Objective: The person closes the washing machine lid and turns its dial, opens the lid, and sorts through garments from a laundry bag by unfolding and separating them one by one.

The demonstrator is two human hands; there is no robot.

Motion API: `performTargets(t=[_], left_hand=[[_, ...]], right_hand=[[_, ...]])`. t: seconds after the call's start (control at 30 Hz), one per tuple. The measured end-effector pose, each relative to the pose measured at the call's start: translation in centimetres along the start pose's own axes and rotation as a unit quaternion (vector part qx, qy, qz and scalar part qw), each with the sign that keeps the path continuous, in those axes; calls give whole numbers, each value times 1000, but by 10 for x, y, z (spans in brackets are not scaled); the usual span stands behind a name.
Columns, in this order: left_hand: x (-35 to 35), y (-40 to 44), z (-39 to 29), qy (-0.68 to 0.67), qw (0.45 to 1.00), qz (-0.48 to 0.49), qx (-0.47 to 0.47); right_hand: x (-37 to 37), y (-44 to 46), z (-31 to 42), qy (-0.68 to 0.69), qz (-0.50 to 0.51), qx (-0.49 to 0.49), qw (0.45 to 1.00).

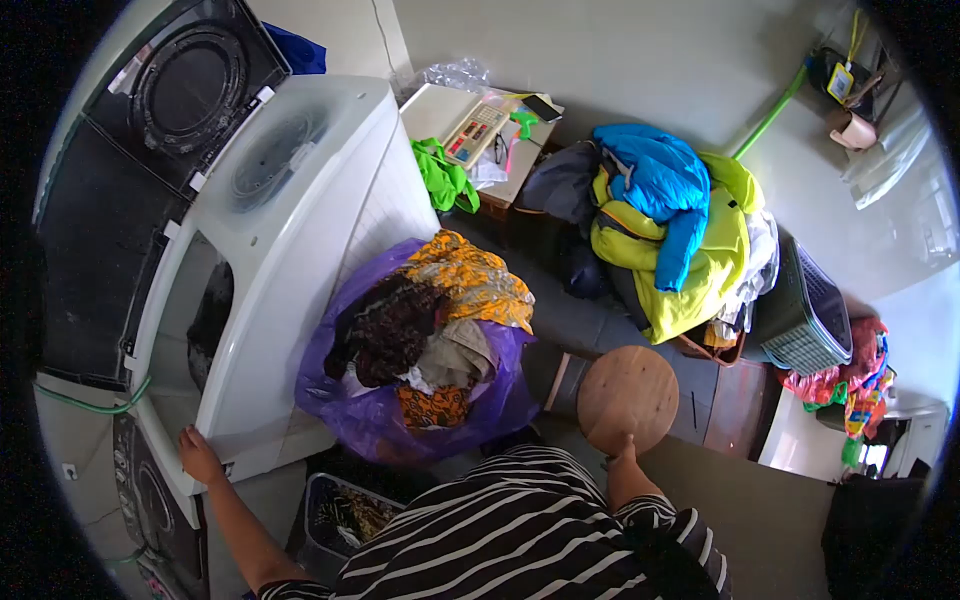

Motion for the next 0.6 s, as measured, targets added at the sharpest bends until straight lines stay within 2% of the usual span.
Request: performTargets(t=[0.07, 0.13, 0.17, 0.23, 0.27, 0.33, 0.43, 0.47, 0.57, 0.6], left_hand=[[-20, 7, 21, 25, 1000, -6, -2], [-31, 10, 39, 38, 999, -8, -5], [-33, 11, 45, 42, 999, -13, -6], [-40, 13, 50, 43, 999, -23, -9], [-43, 13, 49, 41, 999, -28, -12], [-52, 18, 54, 10, 1000, 29, -3], [-55, 19, 60, -41, 999, -7, -29], [-56, 20, 63, 6, 1000, -2, -17], [-69, 25, 80, -46, 998, -31, -1], [-114, 47, 108, 67, 997, 13, -31]], right_hand=[[3, 2, 3, -5, 74, -4, 997], [-10, -7, 22, -153, 215, 110, 958], [-11, -10, 23, -169, 253, 127, 944], [1, 14, -1, 41, 155, -34, 986], [8, 21, -17, 151, 103, -112, 977], [13, 24, -23, 142, 119, -122, 975], [12, 13, -41, 189, 129, -156, 961], [17, 11, -48, 173, 117, -153, 966], [26, 1, -66, 197, 76, -125, 969], [35, -1, -66, 211, 55, -114, 969]])
Point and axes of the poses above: each hand's wrist, its own y-axis towards the middle knuckle, its own x-axis out of the back of the hand, z = x × y, the point moved 10 cm from there along y, towards the middle knuckle, and after that the axes turned 9 degrees about y, right-handed, at the moved point
